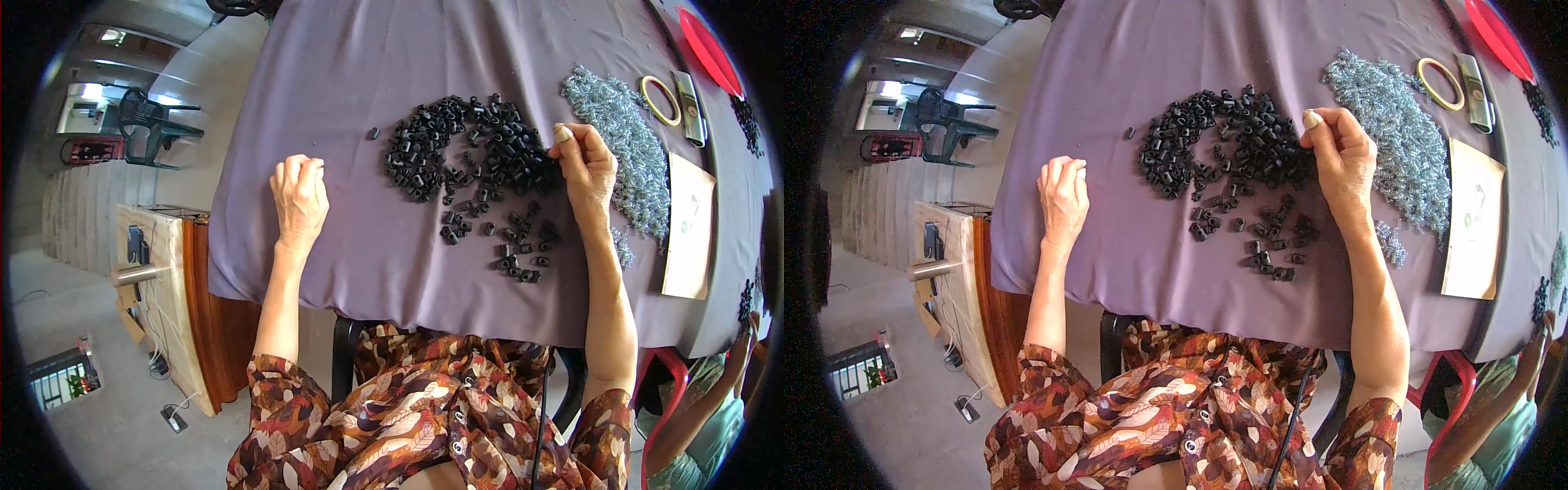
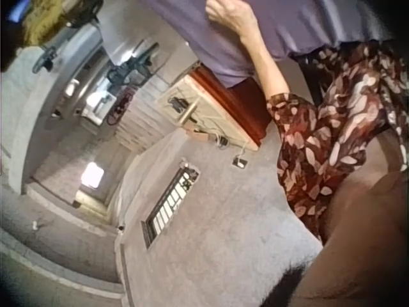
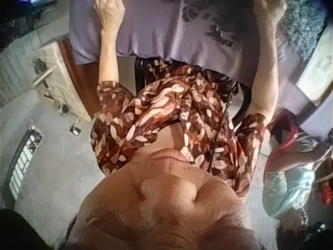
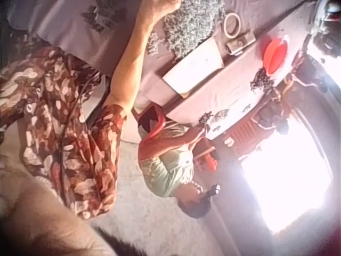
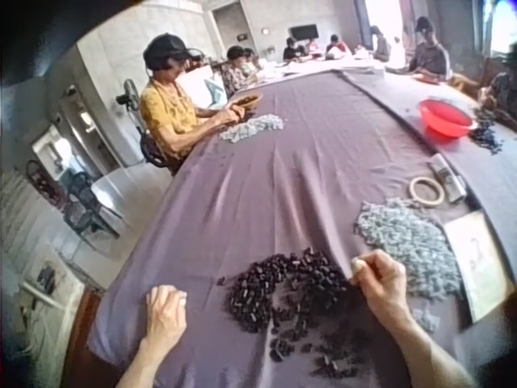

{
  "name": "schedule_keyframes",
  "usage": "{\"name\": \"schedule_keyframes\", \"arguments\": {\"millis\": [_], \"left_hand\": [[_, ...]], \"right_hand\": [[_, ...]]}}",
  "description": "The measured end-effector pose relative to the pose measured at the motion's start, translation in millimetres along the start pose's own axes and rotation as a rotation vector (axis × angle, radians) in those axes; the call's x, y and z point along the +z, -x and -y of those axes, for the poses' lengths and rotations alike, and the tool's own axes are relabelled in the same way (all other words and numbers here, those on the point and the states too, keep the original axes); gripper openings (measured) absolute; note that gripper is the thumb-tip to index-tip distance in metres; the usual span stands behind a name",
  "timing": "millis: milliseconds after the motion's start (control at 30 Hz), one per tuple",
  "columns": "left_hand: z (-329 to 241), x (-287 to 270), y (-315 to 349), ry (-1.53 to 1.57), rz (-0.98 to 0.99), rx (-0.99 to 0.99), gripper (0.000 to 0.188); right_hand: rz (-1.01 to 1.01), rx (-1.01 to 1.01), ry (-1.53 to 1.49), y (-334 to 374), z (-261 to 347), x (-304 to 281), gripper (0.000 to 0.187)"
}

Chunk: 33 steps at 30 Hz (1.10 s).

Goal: The person assembles plastic cord locks by inserting inner components into the plastic bodies by hand and placing the assembled pieces onto the table.

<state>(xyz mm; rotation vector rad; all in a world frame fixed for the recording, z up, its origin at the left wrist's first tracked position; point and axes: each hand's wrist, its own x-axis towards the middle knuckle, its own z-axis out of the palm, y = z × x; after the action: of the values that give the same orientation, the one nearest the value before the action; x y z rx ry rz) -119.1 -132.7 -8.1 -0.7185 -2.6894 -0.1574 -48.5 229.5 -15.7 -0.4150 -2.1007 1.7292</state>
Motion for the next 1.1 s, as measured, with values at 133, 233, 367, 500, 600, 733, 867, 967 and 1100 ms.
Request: {"name": "schedule_keyframes", "arguments": {"millis": [133, 233, 367, 500, 600, 733, 867, 967, 1100], "left_hand": [[-22.4, 7.7, -17.8, 0.296, -0.069, -0.031, 0.025], [-51.6, 20.8, -33.8, 0.594, -0.049, -0.094, 0.035], [-77.8, 37.9, -45.2, 0.650, 0.024, -0.091, 0.052], [-99.2, 46.0, -57.7, 0.624, 0.020, 0.021, 0.054], [-113.7, 48.3, -69.6, 0.674, 0.057, 0.032, 0.052], [-126.8, 47.3, -78.9, 0.633, 0.084, 0.060, 0.050], [-129.1, 50.0, -81.6, 0.707, 0.025, 0.075, 0.049], [-126.8, 45.5, -81.8, 0.723, -0.010, 0.064, 0.049], [-120.7, 45.2, -83.4, 0.796, -0.029, 0.046, 0.044]], "right_hand": [[0.002, -0.002, -0.008, -0.1, 2.9, 0.8, 0.012], [-0.006, 0.000, 0.006, -0.1, 2.3, 0.0, 0.011], [-0.033, -0.059, 0.057, 0.9, 2.8, 2.2, 0.009], [0.066, -0.257, 0.414, 4.4, 12.1, 2.6, 0.010], [0.099, -0.499, 0.569, 5.6, 12.0, 6.7, 0.014], [0.145, -0.556, 0.587, 9.1, 12.9, 11.8, 0.018], [0.237, -0.547, 0.565, 10.4, 16.8, 15.4, 0.018], [0.258, -0.537, 0.565, 10.4, 17.9, 14.5, 0.016], [0.229, -0.537, 0.569, 5.8, 10.2, 9.4, 0.011]]}}
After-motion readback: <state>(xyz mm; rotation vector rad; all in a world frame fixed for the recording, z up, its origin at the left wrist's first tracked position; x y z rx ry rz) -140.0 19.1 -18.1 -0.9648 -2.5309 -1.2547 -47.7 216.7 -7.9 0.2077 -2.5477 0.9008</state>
